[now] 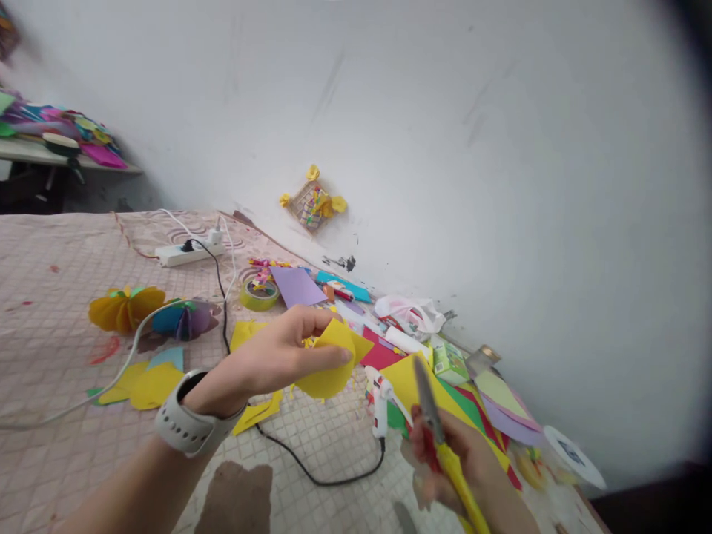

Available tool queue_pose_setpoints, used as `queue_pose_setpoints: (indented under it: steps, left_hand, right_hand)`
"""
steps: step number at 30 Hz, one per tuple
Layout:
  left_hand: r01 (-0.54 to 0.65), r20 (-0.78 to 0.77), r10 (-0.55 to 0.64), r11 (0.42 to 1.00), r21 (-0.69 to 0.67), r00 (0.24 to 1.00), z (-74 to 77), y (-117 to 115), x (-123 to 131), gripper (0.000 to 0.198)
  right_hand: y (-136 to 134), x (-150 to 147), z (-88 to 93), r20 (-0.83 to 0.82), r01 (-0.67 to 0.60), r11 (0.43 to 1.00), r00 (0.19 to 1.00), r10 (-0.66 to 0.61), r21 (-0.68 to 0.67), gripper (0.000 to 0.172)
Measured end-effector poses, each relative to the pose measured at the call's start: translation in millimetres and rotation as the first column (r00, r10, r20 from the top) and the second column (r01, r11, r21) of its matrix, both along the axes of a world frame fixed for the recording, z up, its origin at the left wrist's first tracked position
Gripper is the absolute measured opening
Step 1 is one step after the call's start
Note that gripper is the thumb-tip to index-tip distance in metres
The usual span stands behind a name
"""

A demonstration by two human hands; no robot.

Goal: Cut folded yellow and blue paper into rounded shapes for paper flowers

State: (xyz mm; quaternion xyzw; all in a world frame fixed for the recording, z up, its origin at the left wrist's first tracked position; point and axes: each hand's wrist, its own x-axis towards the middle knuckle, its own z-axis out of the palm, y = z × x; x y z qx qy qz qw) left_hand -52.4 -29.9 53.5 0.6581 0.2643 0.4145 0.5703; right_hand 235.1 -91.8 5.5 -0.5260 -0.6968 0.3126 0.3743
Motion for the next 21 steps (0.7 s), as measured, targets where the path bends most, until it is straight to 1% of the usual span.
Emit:
queue_pose_setpoints:
  steps: [2, 4, 6, 7, 8, 9, 12, 14, 17, 21]
  left_hand:
    - [-0.018, -0.095, 0.031, 0.991, 0.135, 0.995, -2.7, -0.6, 6.1, 0.021]
    - [-0.028, -0.213, 0.096, 0.952, 0.304, 0.972, -6.5, -2.3, 15.2, 0.02]
    - [-0.006, -0.328, 0.166, 0.899, 0.438, 0.93, -10.5, -5.4, 26.1, 0.019]
    - [0.014, -0.375, 0.194, 0.874, 0.486, 0.906, -12.3, -7.3, 31.8, 0.019]
    - [0.037, -0.418, 0.219, 0.852, 0.523, 0.882, -13.8, -9.3, 37.3, 0.02]
    - [0.06, -0.455, 0.24, 0.832, 0.551, 0.858, -15.1, -11.2, 42.2, 0.022]
    - [0.126, -0.523, 0.261, 0.796, 0.592, 0.811, -17.2, -15.2, 52.5, 0.022]
    - [0.165, -0.546, 0.233, 0.796, 0.583, 0.804, -17.3, -15.4, 54.3, 0.019]
    - [0.184, -0.529, 0.163, 0.819, 0.543, 0.833, -16.4, -11.6, 50.3, 0.019]
    - [0.177, -0.424, 0.028, 0.882, 0.436, 0.905, -16.6, -2.8, 40.2, 0.018]
  right_hand:
    - [1.8, 0.7, 1.0, -0.134, 0.012, 0.987, 0.991, 0.011, 0.163, 0.04]
    - [5.1, -8.2, 2.3, -0.223, 0.034, 0.953, 0.974, 0.036, 0.3, 0.025]
    - [8.1, -23.6, 3.8, -0.27, 0.031, 0.945, 0.961, 0.061, 0.325, 0.026]
    - [8.9, -32.1, 4.7, -0.28, 0.032, 0.951, 0.958, 0.058, 0.308, 0.026]
    - [9.3, -40.0, 5.8, -0.268, 0.057, 0.957, 0.963, 0.023, 0.285, 0.023]
    - [9.2, -46.8, 7.1, -0.257, 0.07, 0.952, 0.966, 0.009, 0.297, 0.022]
    - [7.5, -58.1, 11.2, -0.133, 0.06, 0.963, 0.991, -0.026, 0.263, 0.017]
    - [6.5, -59.0, 12.9, -0.072, 0.041, 0.974, 0.997, -0.025, 0.223, 0.013]
    - [6.7, -57.0, 11.5, -0.129, 0.006, 0.982, 0.991, 0.018, 0.189, 0.01]
    - [10.0, -56.6, 3.6, -0.268, 0.01, 0.98, 0.962, 0.045, 0.201, 0.013]
